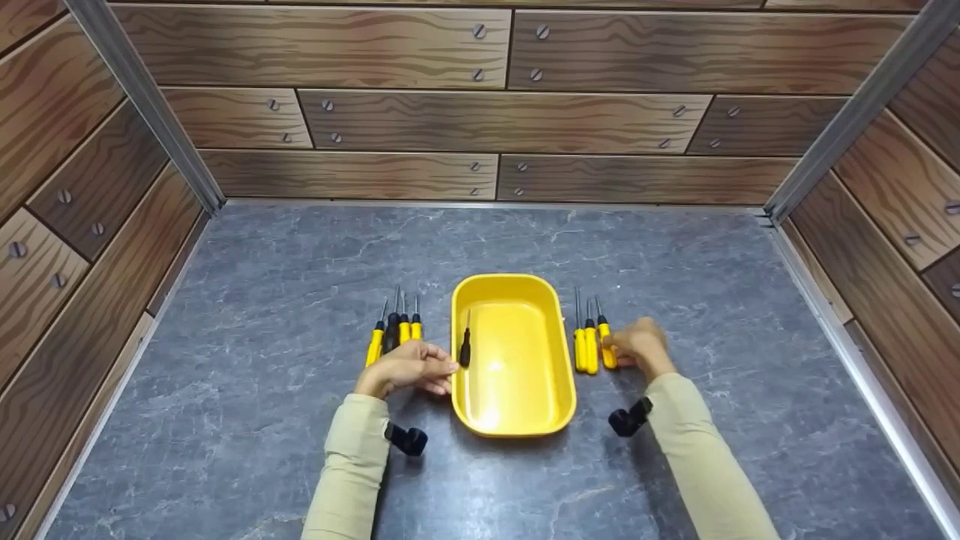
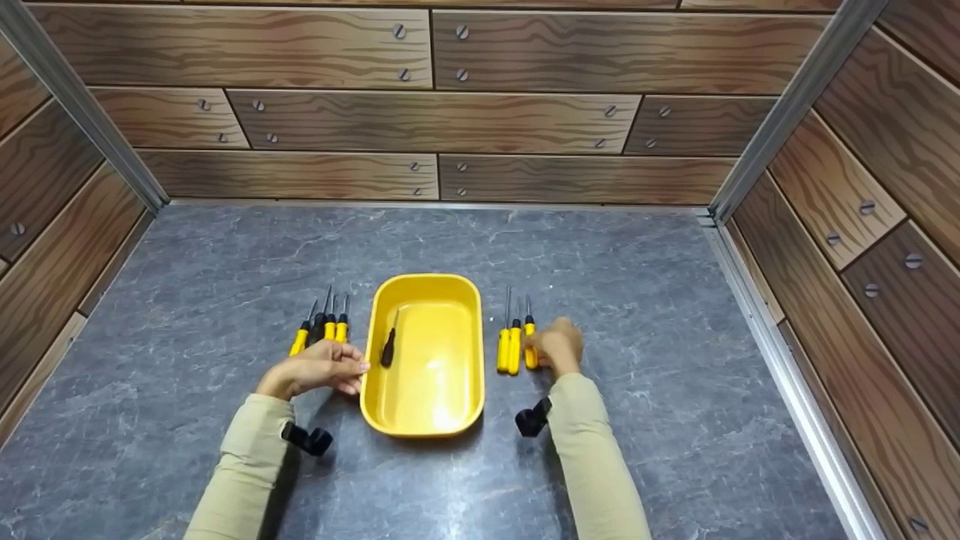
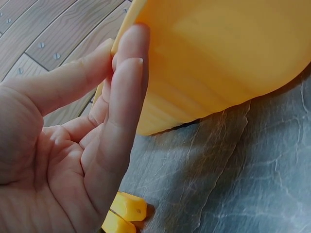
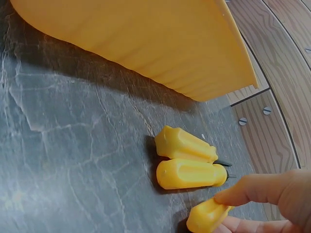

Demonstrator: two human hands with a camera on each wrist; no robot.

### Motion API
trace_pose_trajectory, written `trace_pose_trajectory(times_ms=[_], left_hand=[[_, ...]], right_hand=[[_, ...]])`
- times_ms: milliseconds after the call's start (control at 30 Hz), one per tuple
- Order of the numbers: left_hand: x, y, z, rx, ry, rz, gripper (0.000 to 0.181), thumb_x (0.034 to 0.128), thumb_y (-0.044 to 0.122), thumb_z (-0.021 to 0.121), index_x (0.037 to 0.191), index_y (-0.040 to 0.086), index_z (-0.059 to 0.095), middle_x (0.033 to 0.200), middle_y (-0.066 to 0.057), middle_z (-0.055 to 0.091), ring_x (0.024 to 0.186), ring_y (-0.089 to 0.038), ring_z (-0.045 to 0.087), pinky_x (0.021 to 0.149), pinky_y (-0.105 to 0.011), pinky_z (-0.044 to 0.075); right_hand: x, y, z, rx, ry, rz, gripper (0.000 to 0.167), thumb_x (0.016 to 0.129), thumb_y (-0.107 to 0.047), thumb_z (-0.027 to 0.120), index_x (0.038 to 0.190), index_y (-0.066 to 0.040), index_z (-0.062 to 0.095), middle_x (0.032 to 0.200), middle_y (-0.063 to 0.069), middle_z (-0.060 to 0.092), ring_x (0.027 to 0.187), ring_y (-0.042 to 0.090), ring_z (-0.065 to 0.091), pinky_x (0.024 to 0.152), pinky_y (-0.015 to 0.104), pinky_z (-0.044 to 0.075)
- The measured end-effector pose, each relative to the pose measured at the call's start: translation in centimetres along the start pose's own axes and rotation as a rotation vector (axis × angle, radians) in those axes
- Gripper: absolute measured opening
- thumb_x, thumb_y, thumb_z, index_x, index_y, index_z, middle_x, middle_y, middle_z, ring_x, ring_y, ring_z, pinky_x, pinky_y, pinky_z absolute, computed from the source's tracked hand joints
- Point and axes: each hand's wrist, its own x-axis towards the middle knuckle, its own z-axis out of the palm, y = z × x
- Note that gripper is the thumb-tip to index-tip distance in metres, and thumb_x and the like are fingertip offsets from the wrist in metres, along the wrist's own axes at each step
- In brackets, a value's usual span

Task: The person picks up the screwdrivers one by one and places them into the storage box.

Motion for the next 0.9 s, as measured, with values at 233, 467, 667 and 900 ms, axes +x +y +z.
trace_pose_trajectory(times_ms=[233,467,667,900], left_hand=[[0.0,-0.1,0.0,-0.002,-0.002,0.001,0.034,0.0928,0.010,0.061,0.114,-0.015,0.056,0.071,0.003,0.070,0.064,-0.007,0.068,0.063,-0.018,0.060],[0.1,-0.2,0.0,-0.001,-0.001,0.002,0.030,0.0929,0.010,0.061,0.111,-0.013,0.058,0.071,0.003,0.070,0.064,-0.007,0.068,0.063,-0.018,0.060],[0.1,-0.2,0.1,-0.015,-0.008,0.024,0.019,0.0927,0.007,0.060,0.104,-0.007,0.059,0.072,0.003,0.070,0.063,-0.007,0.068,0.062,-0.018,0.060],[0.3,-0.4,-0.2,-0.033,-0.074,0.082,0.004,0.0937,0.005,0.058,0.094,0.001,0.058,0.071,0.003,0.070,0.064,-0.008,0.068,0.064,-0.020,0.061]], right_hand=[[0.1,0.1,0.0,0.052,-0.026,0.005,0.035,0.073,-0.004,0.072,0.103,0.008,0.058,0.058,-0.002,0.054,0.045,0.006,0.057,0.054,0.022,0.060],[0.0,0.3,-0.3,0.134,-0.061,-0.007,0.042,0.075,0.000,0.069,0.113,0.011,0.054,0.059,-0.002,0.055,0.048,0.005,0.057,0.052,0.020,0.058],[-0.4,0.1,-0.6,0.199,-0.115,-0.032,0.024,0.079,0.002,0.065,0.100,0.006,0.053,0.058,-0.003,0.056,0.050,0.005,0.057,0.055,0.022,0.060],[-1.2,-0.5,-1.0,0.230,-0.203,-0.082,0.022,0.083,0.004,0.060,0.104,0.011,0.055,0.060,-0.004,0.056,0.054,0.005,0.058,0.058,0.021,0.060]])
